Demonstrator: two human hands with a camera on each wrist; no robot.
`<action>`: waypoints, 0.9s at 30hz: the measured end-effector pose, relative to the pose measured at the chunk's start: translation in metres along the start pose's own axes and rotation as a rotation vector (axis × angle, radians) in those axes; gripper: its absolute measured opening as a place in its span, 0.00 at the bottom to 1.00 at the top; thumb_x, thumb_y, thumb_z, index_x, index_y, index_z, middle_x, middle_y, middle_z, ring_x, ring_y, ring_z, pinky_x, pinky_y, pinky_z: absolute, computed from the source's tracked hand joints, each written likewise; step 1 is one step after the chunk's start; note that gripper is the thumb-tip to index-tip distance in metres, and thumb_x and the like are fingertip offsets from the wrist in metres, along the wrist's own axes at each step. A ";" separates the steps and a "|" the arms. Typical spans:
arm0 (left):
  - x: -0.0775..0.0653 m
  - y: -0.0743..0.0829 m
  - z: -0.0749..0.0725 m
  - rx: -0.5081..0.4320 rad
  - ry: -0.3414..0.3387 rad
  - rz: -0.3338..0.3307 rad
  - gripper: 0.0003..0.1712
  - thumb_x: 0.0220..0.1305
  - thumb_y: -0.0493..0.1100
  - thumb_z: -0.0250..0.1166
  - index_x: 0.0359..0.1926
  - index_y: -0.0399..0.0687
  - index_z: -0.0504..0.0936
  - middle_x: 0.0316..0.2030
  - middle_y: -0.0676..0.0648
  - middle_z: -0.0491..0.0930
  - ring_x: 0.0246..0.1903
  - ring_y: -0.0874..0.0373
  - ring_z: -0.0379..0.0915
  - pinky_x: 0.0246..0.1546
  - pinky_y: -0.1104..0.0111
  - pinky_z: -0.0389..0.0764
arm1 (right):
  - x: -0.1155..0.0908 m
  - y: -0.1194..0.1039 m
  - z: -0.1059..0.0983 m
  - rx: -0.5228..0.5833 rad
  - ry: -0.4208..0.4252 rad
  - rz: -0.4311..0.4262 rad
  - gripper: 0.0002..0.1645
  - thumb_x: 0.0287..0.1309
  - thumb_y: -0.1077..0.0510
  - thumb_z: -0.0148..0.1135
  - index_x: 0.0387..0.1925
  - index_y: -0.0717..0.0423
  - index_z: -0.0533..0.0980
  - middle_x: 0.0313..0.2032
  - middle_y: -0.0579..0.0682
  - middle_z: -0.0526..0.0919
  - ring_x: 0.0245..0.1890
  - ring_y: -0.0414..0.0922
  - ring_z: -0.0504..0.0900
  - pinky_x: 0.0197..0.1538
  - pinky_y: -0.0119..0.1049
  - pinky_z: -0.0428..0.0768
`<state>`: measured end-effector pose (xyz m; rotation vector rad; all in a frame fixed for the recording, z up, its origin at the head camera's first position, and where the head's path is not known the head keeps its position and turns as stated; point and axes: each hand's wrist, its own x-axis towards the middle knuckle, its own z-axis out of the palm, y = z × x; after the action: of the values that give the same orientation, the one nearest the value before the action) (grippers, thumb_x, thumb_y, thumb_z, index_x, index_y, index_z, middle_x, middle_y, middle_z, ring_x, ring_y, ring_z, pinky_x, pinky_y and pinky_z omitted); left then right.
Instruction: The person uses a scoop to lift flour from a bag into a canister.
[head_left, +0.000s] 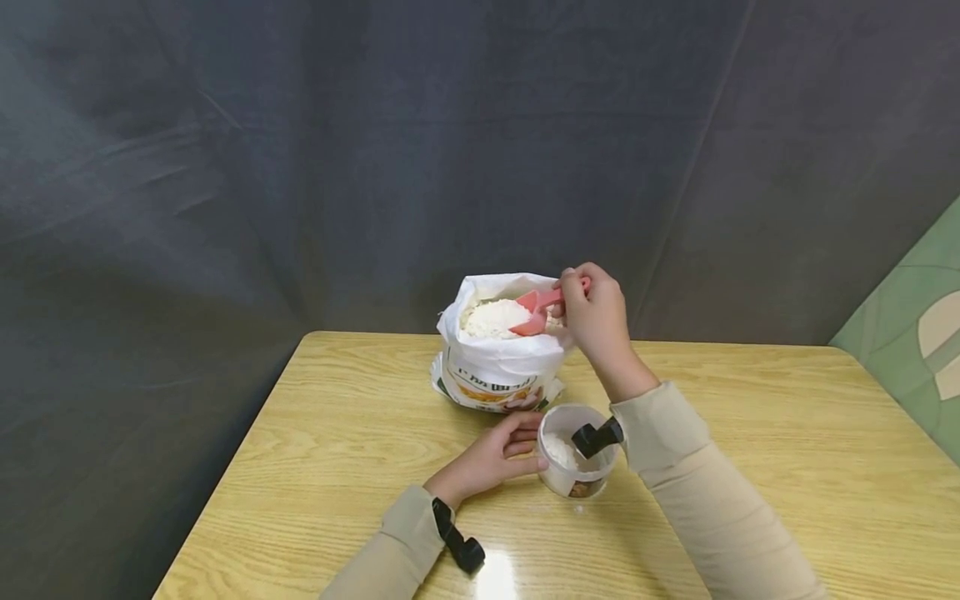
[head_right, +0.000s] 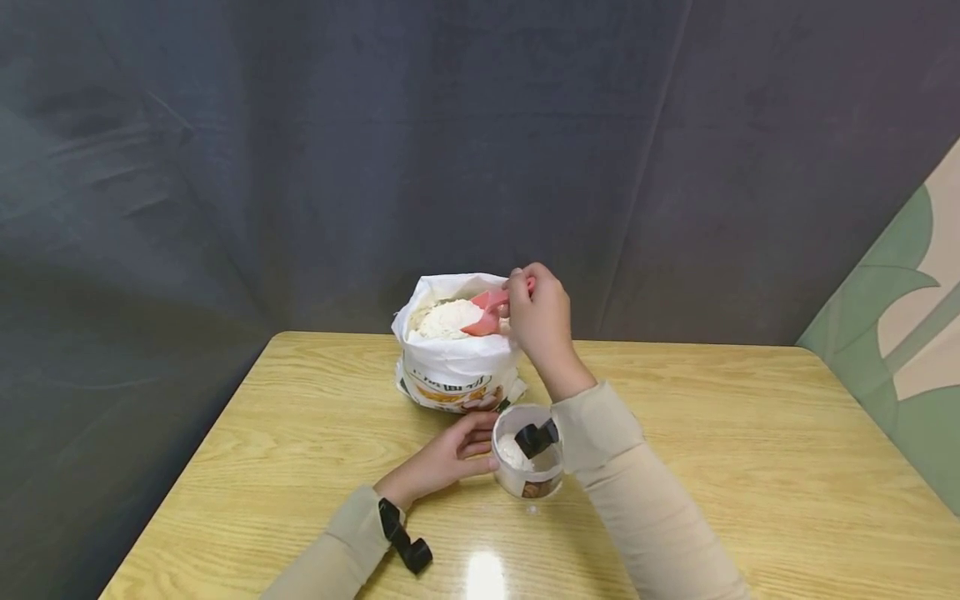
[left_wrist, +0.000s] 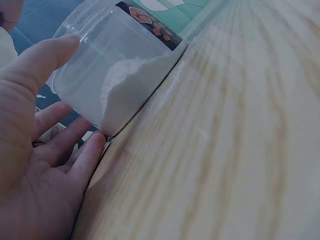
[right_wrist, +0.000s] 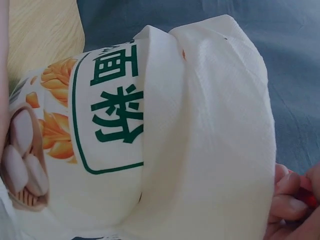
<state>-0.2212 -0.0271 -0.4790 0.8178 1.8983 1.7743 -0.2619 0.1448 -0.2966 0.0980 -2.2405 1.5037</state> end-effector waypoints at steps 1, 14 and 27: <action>0.000 0.000 0.000 -0.002 -0.002 0.002 0.35 0.69 0.34 0.66 0.73 0.38 0.63 0.70 0.40 0.66 0.67 0.48 0.68 0.68 0.65 0.71 | 0.000 0.001 -0.001 0.026 0.010 0.003 0.19 0.77 0.57 0.47 0.35 0.67 0.76 0.20 0.53 0.77 0.17 0.39 0.76 0.20 0.24 0.76; 0.001 -0.002 -0.001 -0.008 -0.014 0.005 0.35 0.69 0.35 0.66 0.73 0.38 0.63 0.71 0.40 0.65 0.67 0.49 0.67 0.69 0.65 0.70 | -0.009 0.007 -0.009 0.233 0.091 0.095 0.20 0.78 0.56 0.47 0.36 0.68 0.76 0.18 0.46 0.78 0.15 0.35 0.73 0.19 0.23 0.75; 0.002 0.000 0.002 -0.007 -0.005 0.005 0.35 0.68 0.34 0.66 0.72 0.36 0.63 0.70 0.38 0.66 0.67 0.47 0.67 0.68 0.66 0.72 | -0.016 0.009 -0.015 0.456 0.136 0.260 0.17 0.77 0.57 0.47 0.35 0.64 0.75 0.17 0.46 0.77 0.15 0.36 0.71 0.17 0.22 0.71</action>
<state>-0.2213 -0.0250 -0.4787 0.8250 1.8877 1.7787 -0.2455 0.1594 -0.3059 -0.1607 -1.8218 2.0729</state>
